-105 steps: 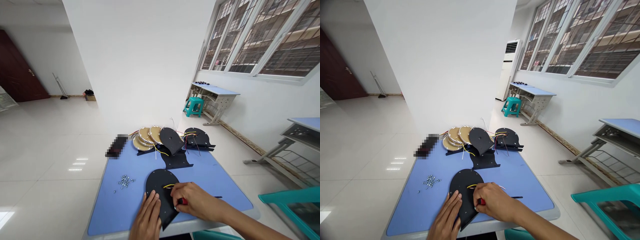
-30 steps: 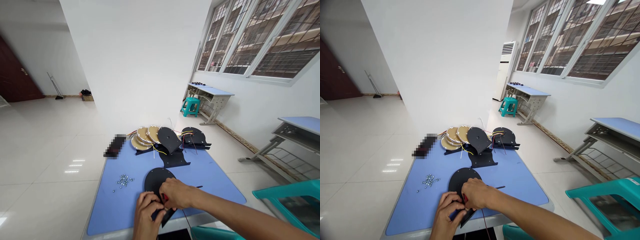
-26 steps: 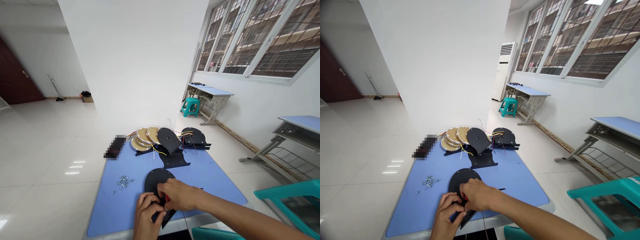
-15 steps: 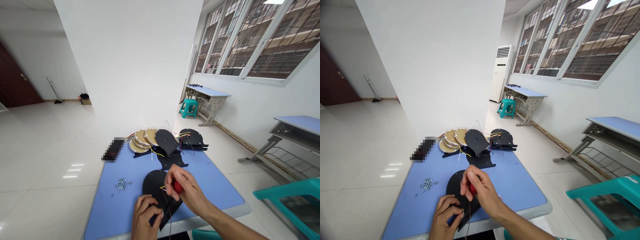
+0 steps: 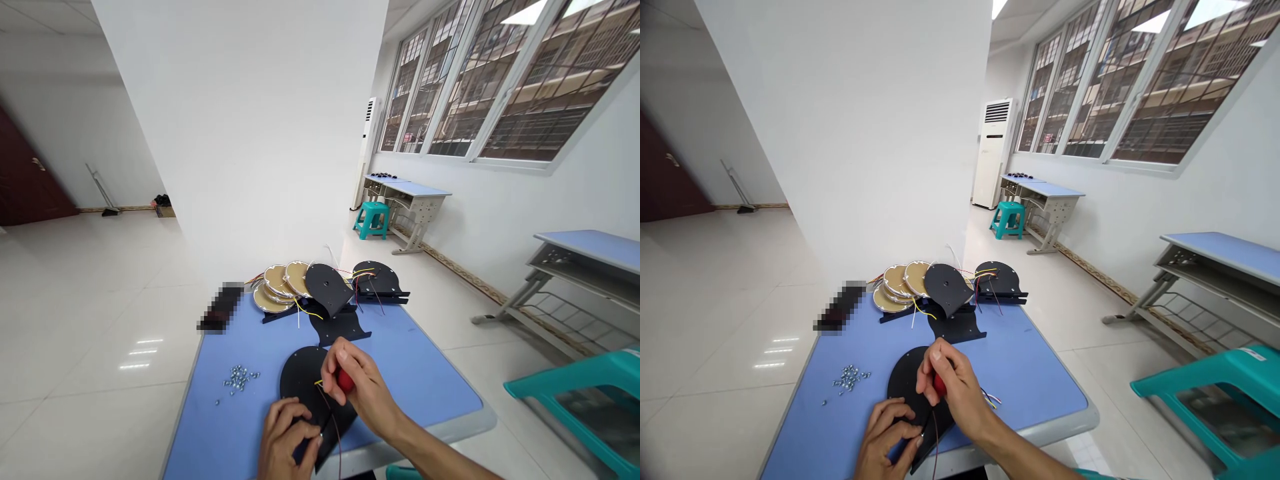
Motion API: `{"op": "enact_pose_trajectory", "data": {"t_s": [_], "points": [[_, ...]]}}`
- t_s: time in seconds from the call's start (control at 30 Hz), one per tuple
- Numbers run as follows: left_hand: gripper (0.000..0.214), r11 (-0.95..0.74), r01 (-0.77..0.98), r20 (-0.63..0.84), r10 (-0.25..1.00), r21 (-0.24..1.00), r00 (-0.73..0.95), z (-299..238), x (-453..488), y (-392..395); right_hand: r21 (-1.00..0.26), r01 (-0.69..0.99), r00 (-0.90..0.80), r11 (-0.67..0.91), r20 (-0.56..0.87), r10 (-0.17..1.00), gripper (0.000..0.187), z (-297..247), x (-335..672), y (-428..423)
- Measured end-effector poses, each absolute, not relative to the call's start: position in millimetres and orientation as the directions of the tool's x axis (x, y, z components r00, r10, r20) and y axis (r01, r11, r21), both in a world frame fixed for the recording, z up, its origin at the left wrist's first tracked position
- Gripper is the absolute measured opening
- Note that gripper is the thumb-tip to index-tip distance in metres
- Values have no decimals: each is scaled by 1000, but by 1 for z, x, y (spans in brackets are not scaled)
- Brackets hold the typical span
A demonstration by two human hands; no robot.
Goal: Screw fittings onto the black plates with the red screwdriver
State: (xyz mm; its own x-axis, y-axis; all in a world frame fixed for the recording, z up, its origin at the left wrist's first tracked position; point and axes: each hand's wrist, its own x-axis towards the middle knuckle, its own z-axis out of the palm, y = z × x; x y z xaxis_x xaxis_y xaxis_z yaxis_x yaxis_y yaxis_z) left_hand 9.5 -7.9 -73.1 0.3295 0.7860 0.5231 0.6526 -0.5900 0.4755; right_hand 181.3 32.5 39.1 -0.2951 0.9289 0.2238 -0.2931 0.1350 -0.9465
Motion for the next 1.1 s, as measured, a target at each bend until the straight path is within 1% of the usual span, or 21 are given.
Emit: {"op": "enact_pose_trajectory", "data": {"t_s": [0.07,0.13,0.17,0.23,0.27,0.3,0.33,0.4,0.5,0.57,0.63,0.7,0.73,0.8,0.83,0.87,0.93,0.97,1.0,1.03,1.1], "points": [[12,-588,651,518,789,480,331,-72,10,-7,-964,-213,-385,162,235,892,28,45,185,29],[13,-585,651,514,792,483,330,-72,10,-7,-952,5,-454,307,271,849,19,50,190,25],[13,-583,654,513,793,483,328,-73,10,-7,-893,156,-457,421,313,833,15,52,192,24],[13,-581,657,514,794,480,326,-73,10,-8,-672,431,-455,603,415,788,13,58,196,22],[14,-579,659,513,795,480,325,-74,10,-8,-567,514,-482,644,430,763,13,63,198,20],[14,-577,659,510,797,482,325,-73,10,-8,-499,554,-529,666,406,745,13,70,200,19],[15,-574,659,505,800,487,324,-72,11,-8,-482,556,-599,677,332,729,12,79,202,17],[15,-564,658,490,810,499,322,-69,11,-9,-511,528,-721,678,152,676,13,99,206,13],[16,-555,652,459,822,516,337,-62,8,-10,-489,496,-810,718,38,585,17,119,207,9],[24,-556,649,440,825,520,355,-61,4,-11,-379,533,-812,756,22,583,11,118,202,10],[40,-560,657,441,822,505,362,-62,-1,-12,-188,588,-795,787,42,605,4,109,194,13],[63,-580,675,468,801,455,373,-67,-5,-13,0,622,-780,783,78,620,15,100,187,15],[74,-594,682,477,788,426,389,-70,-7,-14,39,634,-772,772,90,629,17,98,184,15],[90,-631,672,469,763,387,445,-76,-8,-16,-19,633,-770,774,92,632,7,101,182,16],[92,-641,663,446,760,387,473,-78,-7,-17,-65,610,-785,790,82,614,6,104,181,16],[92,-640,660,422,763,393,489,-80,-6,-18,-91,581,-807,809,65,587,11,107,181,16],[88,-618,683,405,781,390,476,-82,-1,-20,-36,566,-823,824,29,567,5,112,181,17],[87,-600,707,410,791,375,454,-83,1,-20,12,586,-810,810,15,586,5,113,181,18],[87,-590,728,424,792,349,439,-84,3,-20,49,619,-785,784,13,620,12,113,180,19],[84,-589,745,447,783,313,431,-84,5,-20,54,642,-766,765,21,642,15,113,180,20],[73,-605,763,504,743,227,440,-84,6,-18,-18,617,-786,787,36,617,13,112,178,20]]}}
